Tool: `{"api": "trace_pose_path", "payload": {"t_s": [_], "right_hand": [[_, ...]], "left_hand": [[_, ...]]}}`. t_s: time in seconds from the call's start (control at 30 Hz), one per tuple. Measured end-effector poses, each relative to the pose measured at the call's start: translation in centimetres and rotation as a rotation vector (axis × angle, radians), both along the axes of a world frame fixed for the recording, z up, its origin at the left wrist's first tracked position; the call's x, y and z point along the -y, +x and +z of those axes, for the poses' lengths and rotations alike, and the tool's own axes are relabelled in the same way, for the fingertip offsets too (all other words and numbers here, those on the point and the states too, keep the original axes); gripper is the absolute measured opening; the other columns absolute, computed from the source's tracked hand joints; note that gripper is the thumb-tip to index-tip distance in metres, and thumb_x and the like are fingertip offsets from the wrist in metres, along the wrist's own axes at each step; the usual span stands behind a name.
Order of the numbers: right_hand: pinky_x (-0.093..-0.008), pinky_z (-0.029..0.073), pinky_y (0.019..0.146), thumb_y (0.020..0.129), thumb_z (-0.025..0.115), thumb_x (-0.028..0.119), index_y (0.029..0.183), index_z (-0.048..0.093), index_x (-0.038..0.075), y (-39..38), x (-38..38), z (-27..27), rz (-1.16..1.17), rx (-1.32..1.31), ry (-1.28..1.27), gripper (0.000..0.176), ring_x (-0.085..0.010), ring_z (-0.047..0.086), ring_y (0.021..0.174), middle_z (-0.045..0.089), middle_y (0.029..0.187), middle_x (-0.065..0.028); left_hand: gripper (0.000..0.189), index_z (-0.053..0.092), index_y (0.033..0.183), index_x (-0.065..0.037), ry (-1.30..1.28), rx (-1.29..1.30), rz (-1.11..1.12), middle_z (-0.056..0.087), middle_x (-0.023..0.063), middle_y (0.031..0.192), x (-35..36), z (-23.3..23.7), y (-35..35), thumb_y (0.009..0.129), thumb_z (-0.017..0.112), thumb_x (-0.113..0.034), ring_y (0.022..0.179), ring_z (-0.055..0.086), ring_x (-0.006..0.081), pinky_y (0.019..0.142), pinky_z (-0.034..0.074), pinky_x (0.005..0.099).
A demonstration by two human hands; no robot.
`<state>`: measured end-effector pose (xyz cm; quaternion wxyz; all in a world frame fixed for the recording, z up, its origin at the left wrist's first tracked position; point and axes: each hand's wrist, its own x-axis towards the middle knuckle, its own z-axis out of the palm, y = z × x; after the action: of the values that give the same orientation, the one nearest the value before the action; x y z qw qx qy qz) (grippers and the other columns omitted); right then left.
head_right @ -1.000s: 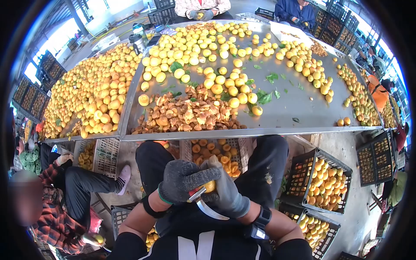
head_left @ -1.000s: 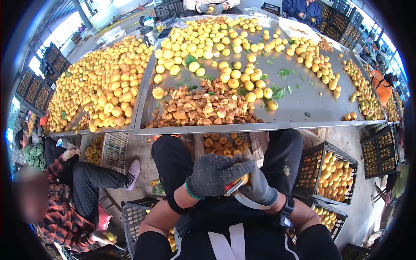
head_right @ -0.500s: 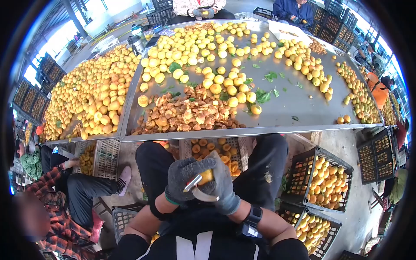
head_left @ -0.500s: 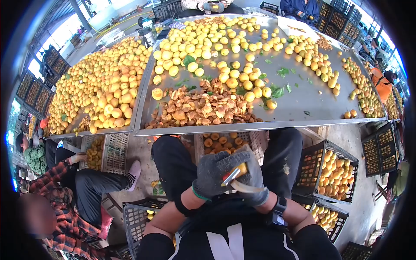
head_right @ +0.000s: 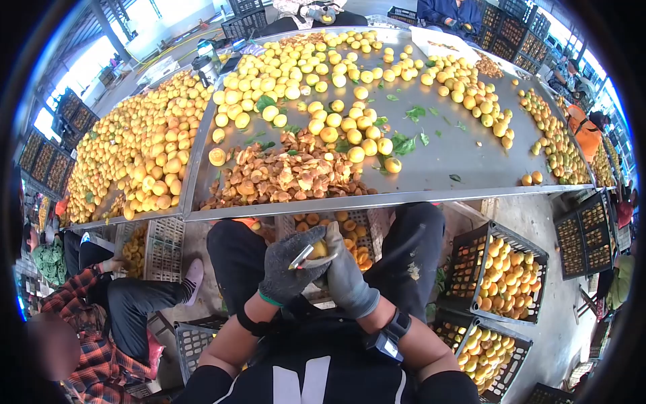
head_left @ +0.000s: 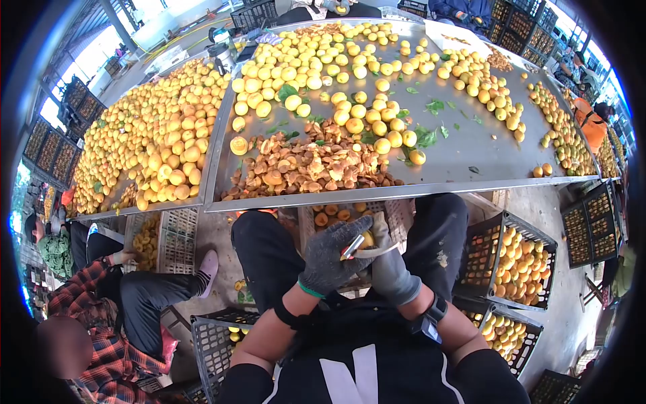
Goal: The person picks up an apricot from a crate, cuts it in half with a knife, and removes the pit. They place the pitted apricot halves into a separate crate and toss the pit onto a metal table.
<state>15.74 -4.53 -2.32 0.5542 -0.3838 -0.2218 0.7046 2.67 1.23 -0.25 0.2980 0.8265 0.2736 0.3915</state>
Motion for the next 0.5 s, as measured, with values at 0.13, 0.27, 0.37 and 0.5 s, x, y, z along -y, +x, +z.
{"api": "trace_pose_path", "payload": {"t_s": [0.13, 0.27, 0.37, 0.5], "right_hand": [[-0.0443, 0.045, 0.083, 0.093, 0.047, 0.025, 0.116, 0.047, -0.009, -1.0, -0.5, -1.2, -0.668, 1.290, 0.625, 0.041, -0.0385, 0.056, 0.093, 0.054, 0.104, -0.0253], [-0.0424, 0.044, 0.066, 0.086, 0.054, 0.016, 0.097, 0.051, -0.006, -1.0, -0.6, 1.4, -0.778, 1.424, 0.741, 0.025, -0.0412, 0.054, 0.079, 0.053, 0.090, -0.0234], [-0.0411, 0.042, 0.058, 0.086, 0.054, 0.014, 0.089, 0.052, -0.003, -0.6, -1.3, 1.7, -0.694, 1.196, 0.663, 0.018, -0.0384, 0.054, 0.070, 0.052, 0.081, -0.0193], [-0.0374, 0.043, 0.055, 0.083, 0.052, 0.010, 0.081, 0.054, 0.001, 0.4, -2.4, 1.1, -0.649, 1.206, 0.765, 0.009, -0.0351, 0.054, 0.061, 0.053, 0.072, -0.0137]], "left_hand": [[0.044, 0.062, 0.113, -0.006, -0.063, 0.119, -0.076, 0.066, 0.0098, 0.105, -0.1, 0.8, 1.0, 0.074, 0.074, -0.020, 0.091, 0.065, 0.0252, 0.079, 0.051, 0.0340], [0.036, 0.063, 0.111, -0.004, -0.276, 0.301, -0.012, 0.067, 0.0108, 0.104, 1.4, 0.5, 2.4, 0.078, 0.070, -0.015, 0.093, 0.065, 0.0230, 0.082, 0.050, 0.0323], [0.031, 0.063, 0.110, -0.002, -0.396, 0.382, 0.066, 0.067, 0.0104, 0.102, 1.6, 0.2, 3.2, 0.082, 0.066, -0.016, 0.093, 0.065, 0.0209, 0.083, 0.049, 0.0305], [0.026, 0.063, 0.107, -0.001, -0.734, 0.535, 0.183, 0.067, 0.0080, 0.099, 1.7, -0.1, 4.3, 0.089, 0.057, -0.018, 0.089, 0.063, 0.0160, 0.081, 0.048, 0.0282]]}}
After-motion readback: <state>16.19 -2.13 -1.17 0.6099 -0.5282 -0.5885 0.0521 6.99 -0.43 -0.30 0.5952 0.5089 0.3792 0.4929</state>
